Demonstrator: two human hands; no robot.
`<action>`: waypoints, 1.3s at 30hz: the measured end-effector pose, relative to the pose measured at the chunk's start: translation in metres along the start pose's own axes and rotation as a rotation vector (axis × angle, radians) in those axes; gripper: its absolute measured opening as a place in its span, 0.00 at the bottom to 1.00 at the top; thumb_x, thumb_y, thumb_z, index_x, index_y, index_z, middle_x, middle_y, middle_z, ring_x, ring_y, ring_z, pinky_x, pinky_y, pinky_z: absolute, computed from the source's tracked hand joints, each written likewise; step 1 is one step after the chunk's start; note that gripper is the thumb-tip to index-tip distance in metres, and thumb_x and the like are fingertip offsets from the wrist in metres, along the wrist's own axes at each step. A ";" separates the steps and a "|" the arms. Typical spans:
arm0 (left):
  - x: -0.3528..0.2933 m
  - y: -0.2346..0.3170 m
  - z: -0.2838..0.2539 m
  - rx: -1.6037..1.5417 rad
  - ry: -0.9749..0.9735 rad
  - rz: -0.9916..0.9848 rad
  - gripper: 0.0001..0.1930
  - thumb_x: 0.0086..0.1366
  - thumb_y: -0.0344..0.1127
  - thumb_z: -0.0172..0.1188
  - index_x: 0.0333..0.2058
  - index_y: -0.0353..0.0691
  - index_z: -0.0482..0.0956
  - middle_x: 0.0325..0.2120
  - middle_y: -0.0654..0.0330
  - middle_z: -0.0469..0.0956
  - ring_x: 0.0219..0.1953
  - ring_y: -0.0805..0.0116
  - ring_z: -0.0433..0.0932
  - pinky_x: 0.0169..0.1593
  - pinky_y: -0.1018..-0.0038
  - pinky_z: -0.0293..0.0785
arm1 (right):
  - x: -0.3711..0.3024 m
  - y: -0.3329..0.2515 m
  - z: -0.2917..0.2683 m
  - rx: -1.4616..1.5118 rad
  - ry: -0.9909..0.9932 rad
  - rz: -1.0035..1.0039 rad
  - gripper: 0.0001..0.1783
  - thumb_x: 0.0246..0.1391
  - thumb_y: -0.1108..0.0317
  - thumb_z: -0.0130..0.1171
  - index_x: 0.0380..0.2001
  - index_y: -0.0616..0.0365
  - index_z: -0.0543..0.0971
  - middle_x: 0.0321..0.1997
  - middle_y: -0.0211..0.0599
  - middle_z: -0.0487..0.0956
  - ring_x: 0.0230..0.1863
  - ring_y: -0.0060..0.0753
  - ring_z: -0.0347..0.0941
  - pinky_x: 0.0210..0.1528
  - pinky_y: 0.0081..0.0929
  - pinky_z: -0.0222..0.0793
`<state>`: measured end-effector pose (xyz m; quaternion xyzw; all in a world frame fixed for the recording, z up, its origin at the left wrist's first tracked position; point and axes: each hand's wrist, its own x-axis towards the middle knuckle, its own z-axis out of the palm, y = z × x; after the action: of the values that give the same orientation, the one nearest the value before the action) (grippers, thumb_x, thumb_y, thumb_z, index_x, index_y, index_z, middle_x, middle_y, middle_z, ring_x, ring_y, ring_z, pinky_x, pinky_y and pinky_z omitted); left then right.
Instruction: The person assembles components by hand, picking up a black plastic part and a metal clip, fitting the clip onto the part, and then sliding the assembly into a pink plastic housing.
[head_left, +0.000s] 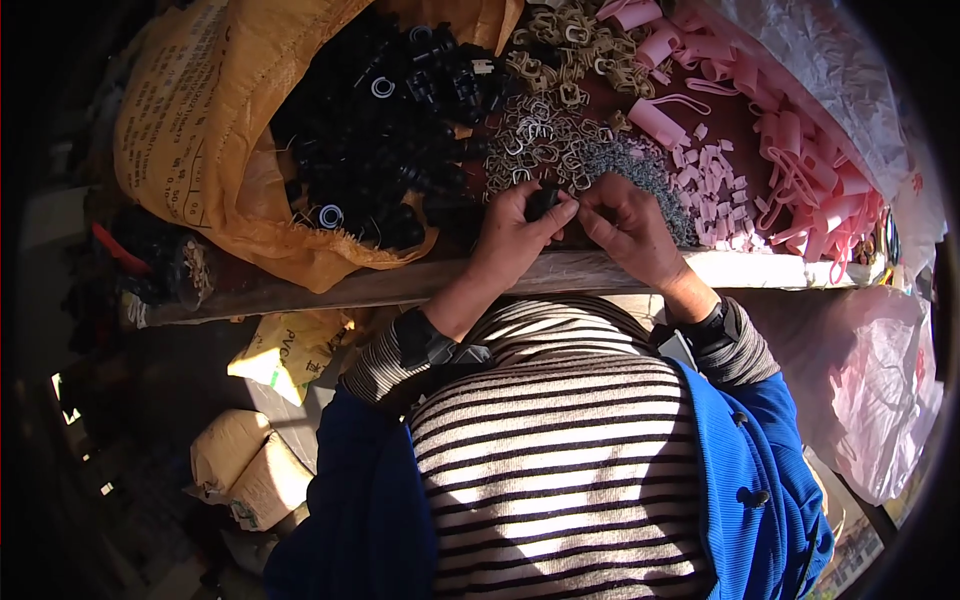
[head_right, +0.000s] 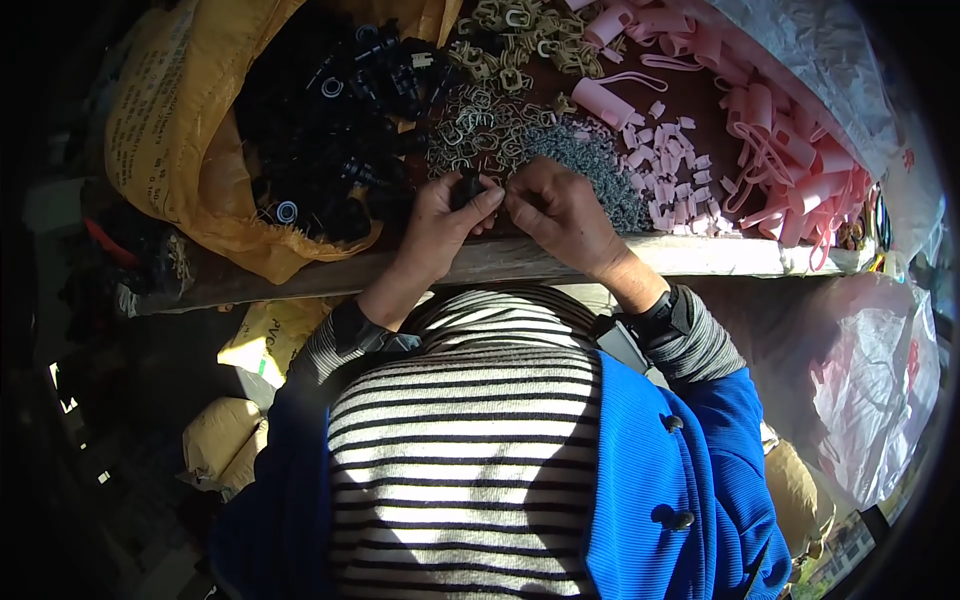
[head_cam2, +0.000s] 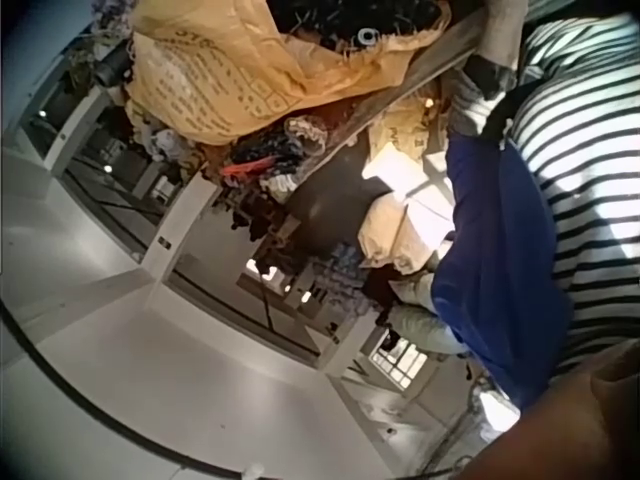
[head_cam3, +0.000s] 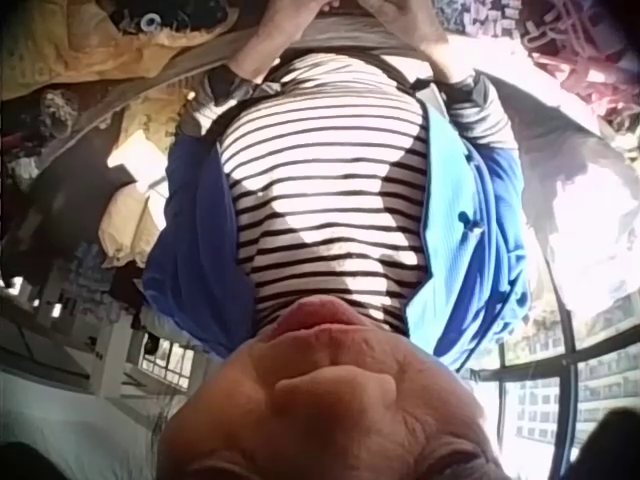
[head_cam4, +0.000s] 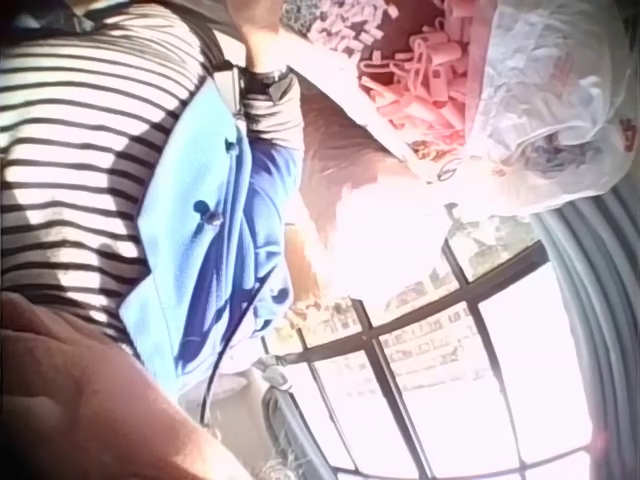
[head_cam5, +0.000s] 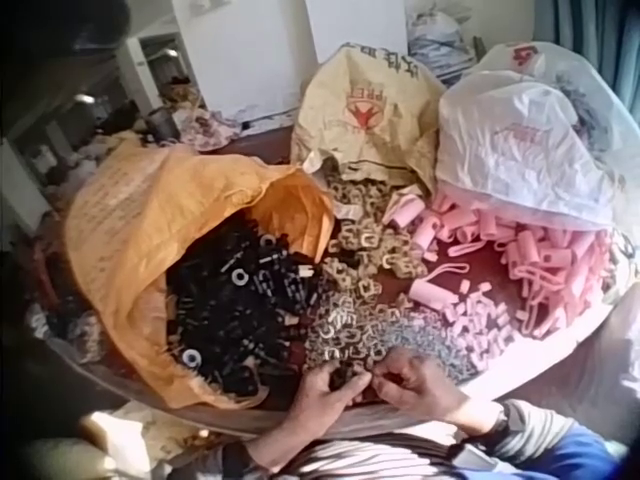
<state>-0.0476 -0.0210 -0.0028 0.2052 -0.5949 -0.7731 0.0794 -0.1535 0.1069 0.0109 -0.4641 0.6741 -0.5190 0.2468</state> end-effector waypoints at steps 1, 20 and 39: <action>0.000 0.000 -0.001 0.006 0.003 0.001 0.08 0.54 0.37 0.56 0.26 0.39 0.72 0.18 0.68 0.70 0.19 0.83 0.66 0.23 0.87 0.63 | 0.001 -0.002 0.000 -0.044 0.001 -0.028 0.04 0.46 0.75 0.50 0.27 0.64 0.69 0.23 0.33 0.65 0.25 0.23 0.62 0.28 0.16 0.58; -0.005 0.011 -0.010 -0.633 -0.211 -0.323 0.13 0.57 0.37 0.50 0.40 0.37 0.66 0.29 0.62 0.71 0.26 0.77 0.69 0.27 0.83 0.65 | 0.004 -0.012 -0.004 -0.336 -0.017 -0.302 0.09 0.35 0.75 0.56 0.26 0.62 0.72 0.27 0.37 0.67 0.28 0.36 0.65 0.31 0.26 0.61; -0.016 0.004 -0.010 -0.379 -0.189 -0.226 0.16 0.61 0.37 0.46 0.45 0.36 0.66 0.36 0.62 0.71 0.34 0.77 0.70 0.37 0.81 0.69 | 0.012 -0.029 0.002 -0.534 0.052 -0.393 0.08 0.26 0.75 0.58 0.18 0.58 0.72 0.34 0.33 0.68 0.40 0.36 0.62 0.42 0.30 0.53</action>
<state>-0.0296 -0.0247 0.0024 0.1786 -0.4171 -0.8908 -0.0264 -0.1465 0.0947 0.0390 -0.6202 0.6899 -0.3733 -0.0055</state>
